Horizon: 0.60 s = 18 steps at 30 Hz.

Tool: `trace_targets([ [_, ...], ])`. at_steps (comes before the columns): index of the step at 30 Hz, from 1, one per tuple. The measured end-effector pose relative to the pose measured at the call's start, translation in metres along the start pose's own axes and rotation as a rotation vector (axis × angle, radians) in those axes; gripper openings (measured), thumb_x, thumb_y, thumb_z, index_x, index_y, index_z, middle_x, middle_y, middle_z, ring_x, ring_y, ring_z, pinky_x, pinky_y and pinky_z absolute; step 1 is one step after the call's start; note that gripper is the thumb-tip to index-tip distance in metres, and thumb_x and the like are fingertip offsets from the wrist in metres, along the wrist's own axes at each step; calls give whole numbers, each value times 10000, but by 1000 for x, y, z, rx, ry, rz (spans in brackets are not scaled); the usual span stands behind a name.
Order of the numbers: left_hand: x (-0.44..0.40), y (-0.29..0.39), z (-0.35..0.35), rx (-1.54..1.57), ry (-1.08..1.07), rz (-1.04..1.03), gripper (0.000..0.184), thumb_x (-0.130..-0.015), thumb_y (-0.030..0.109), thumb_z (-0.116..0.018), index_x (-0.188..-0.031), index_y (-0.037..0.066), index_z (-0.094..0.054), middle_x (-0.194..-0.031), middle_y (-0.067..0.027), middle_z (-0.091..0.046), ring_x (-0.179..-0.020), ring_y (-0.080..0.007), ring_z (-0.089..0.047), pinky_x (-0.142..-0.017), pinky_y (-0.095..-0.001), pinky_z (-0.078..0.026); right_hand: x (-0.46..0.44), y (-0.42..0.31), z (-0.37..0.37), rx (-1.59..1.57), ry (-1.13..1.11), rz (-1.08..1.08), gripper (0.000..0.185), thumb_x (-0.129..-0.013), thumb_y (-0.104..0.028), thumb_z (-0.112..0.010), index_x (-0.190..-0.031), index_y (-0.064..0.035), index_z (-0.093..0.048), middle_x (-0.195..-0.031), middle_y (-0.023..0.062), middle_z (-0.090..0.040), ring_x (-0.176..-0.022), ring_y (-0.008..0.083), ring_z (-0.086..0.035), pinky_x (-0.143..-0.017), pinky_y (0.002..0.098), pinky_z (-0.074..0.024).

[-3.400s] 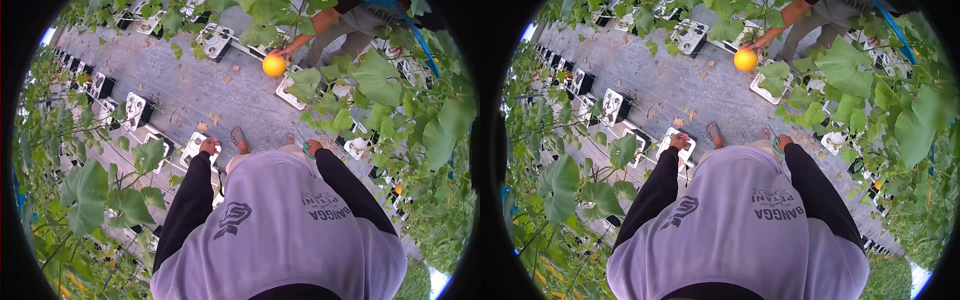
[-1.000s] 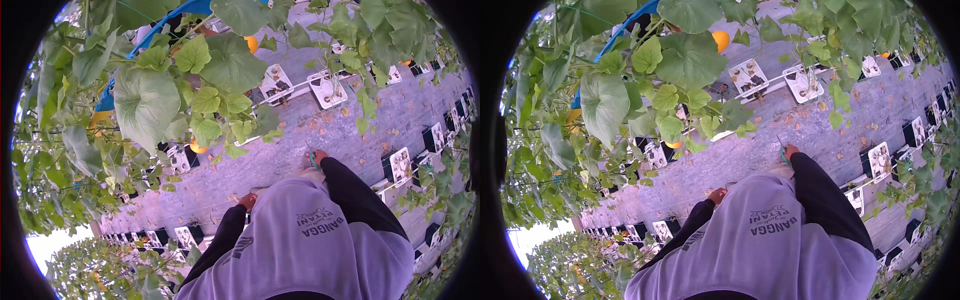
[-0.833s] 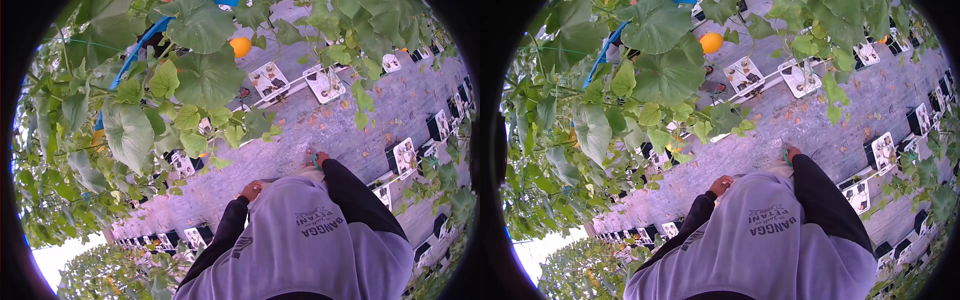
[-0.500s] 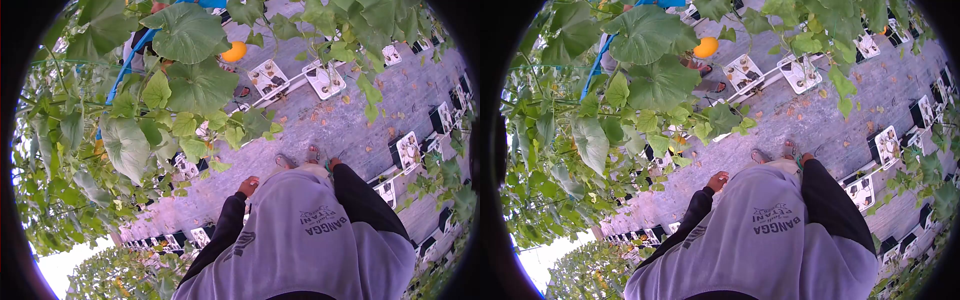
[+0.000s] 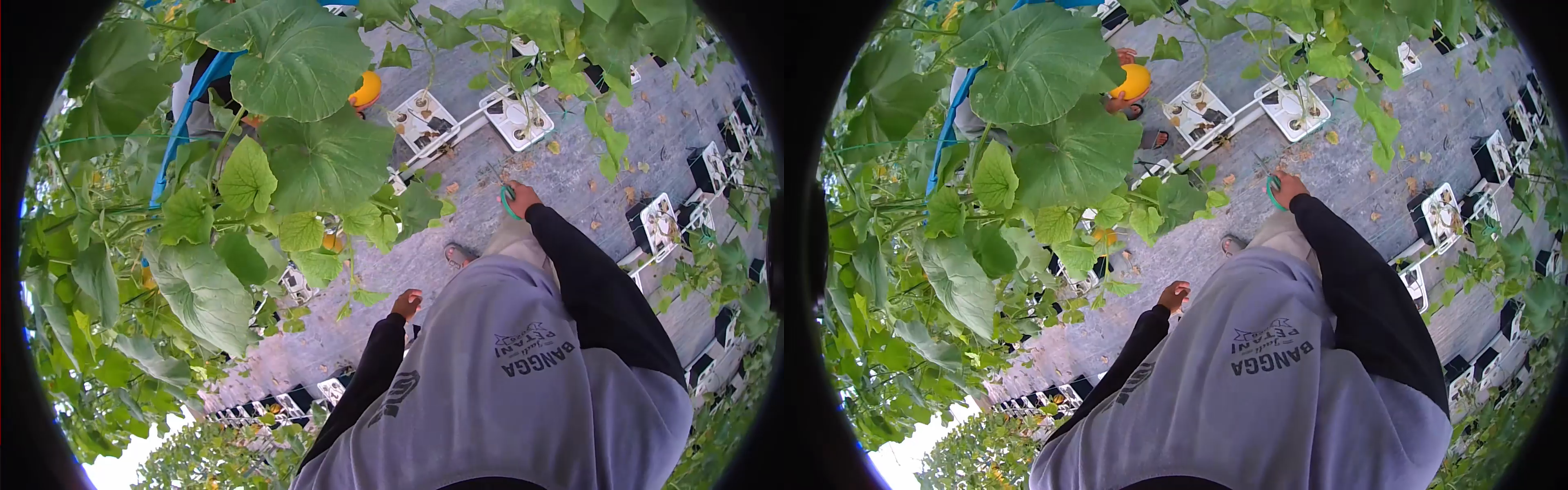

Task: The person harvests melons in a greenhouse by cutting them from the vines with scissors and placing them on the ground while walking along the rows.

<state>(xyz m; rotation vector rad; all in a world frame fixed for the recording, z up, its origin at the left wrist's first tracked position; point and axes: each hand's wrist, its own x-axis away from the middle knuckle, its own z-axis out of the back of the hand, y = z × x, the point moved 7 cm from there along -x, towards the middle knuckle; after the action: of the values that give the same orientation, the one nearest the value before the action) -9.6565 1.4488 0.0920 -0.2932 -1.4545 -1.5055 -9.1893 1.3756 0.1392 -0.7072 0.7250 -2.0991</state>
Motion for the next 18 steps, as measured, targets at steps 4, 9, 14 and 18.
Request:
trace_targets([
  [4,2,36,-3,47,97,-28,248,-832,158,-564,-1048,37,-555,-913,-103,-631,-732,-164,-626,-652,-282,-513,-50,-3,-24,2,-110,16,446,-749,-426,-610,-1033,-90,-534,-856,206,-614,-837,405,-577,-735,466,-457],
  [9,19,78,-33,33,105,129,246,-833,132,-542,-1059,35,-543,-926,-76,-621,-766,-141,-613,-666,-272,-497,-72,58,-43,246,-275,3,431,-720,-353,-630,-1047,-84,-550,-929,190,-609,-898,366,-572,-800,430,-454],
  [14,8,132,-73,-170,112,46,252,-826,92,-516,-1069,31,-533,-913,-47,-612,-738,-114,-588,-684,-257,-477,-73,129,-1,155,-355,-284,560,-688,-407,-631,-1074,-21,-506,-926,221,-612,-877,375,-592,-766,420,-482],
  [18,-8,183,-93,-39,197,-66,238,-817,121,-533,-1046,61,-553,-929,-80,-637,-866,-177,-618,-723,-294,-492,-75,175,21,289,-451,-369,590,-649,-430,-662,-1049,-27,-503,-917,240,-611,-872,378,-598,-760,413,-489],
])
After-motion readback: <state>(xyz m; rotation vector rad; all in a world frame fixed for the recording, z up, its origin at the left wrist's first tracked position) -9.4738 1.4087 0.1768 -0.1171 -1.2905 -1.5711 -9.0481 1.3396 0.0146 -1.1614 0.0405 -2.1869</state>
